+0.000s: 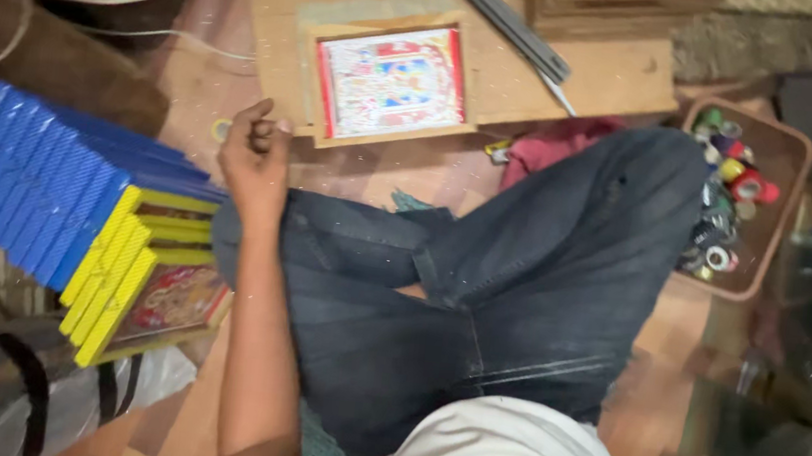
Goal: The person sits on the floor and wraps yellow perforated tape around the edges of small framed religious pictures, pressing the tape down along each side. They set finished taped frames on a stack beside them and pick up the next untaped frame to continue.
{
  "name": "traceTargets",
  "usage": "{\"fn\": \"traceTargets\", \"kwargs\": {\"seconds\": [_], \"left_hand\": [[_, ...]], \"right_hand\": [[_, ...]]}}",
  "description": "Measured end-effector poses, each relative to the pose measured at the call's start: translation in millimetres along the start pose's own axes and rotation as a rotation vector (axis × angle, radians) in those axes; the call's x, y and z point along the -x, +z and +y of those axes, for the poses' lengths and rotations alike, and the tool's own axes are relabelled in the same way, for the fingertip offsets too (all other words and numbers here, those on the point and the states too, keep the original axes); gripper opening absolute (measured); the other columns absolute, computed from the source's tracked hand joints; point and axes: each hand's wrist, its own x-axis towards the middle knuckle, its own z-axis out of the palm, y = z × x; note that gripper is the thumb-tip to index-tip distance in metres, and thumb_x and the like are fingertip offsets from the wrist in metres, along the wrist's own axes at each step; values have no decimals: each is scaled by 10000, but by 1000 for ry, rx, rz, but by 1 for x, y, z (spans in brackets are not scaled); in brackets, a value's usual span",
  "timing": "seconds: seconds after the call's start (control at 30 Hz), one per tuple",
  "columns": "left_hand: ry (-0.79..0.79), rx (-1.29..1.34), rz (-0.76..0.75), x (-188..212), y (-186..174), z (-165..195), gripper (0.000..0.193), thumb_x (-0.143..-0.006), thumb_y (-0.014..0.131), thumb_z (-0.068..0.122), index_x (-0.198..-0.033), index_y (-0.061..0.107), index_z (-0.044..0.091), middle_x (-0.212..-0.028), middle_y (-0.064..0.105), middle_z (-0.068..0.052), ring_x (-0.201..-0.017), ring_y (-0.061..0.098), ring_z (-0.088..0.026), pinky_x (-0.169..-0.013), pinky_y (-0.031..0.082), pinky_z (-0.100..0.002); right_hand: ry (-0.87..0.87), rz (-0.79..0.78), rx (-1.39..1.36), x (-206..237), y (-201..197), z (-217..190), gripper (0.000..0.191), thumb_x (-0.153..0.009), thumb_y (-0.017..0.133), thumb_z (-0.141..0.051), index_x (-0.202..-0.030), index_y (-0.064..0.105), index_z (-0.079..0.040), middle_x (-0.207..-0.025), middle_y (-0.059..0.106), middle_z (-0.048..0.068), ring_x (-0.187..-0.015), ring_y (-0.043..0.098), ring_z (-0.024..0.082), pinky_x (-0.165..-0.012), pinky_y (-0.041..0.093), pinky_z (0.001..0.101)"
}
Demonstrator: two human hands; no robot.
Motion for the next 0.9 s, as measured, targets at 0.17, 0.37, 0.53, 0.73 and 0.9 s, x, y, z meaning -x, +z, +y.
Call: {"fn": "traceTargets", "kwargs": {"seconds": [0.17,0.37,0.53,0.73,0.9], "left_hand": [[-25,143,95,-1,1,6,296,-966,703,36,-1258,676,-2,-890,618,26,-747,537,-35,-675,468,-187],[-51,254,126,-3,-1,8,287,-988,675,34,-1271,669,-14,-889,590,28,-753,494,-35,-671,443,-193],[-21,107,116,-2,-2,21,252,-1013,670,53,-1262,692,22,-979,699,-11,-785,592,-56,-721,516,-216],[114,-92,-101,1,-6,48,523,-797,831,44,-1292,660,37,-1262,610,-117,-1074,662,-263,-888,572,-333],[143,-238,-250,-4,0,53,614,-691,875,44,-1266,661,36,-1348,591,-131,-1214,619,-339,-1007,513,-389]], "right_hand": [[-304,346,-60,-148,-73,-82,369,-883,597,5,-1246,637,-49,-936,709,164,-851,696,358,-730,551,452],[-593,317,-259,-288,-68,-204,251,-935,684,-9,-1181,689,-62,-951,726,151,-838,692,352,-697,519,436],[-626,-27,-718,-409,13,-253,458,-904,578,53,-1335,675,-69,-960,701,98,-880,710,258,-793,558,354],[-444,-250,-929,-462,86,-254,395,-951,604,11,-1334,665,-63,-1005,654,118,-883,668,231,-757,553,316],[-342,233,-844,-410,98,-224,286,-1033,721,-30,-1313,664,-21,-1219,650,144,-1112,658,265,-900,550,353]]}}
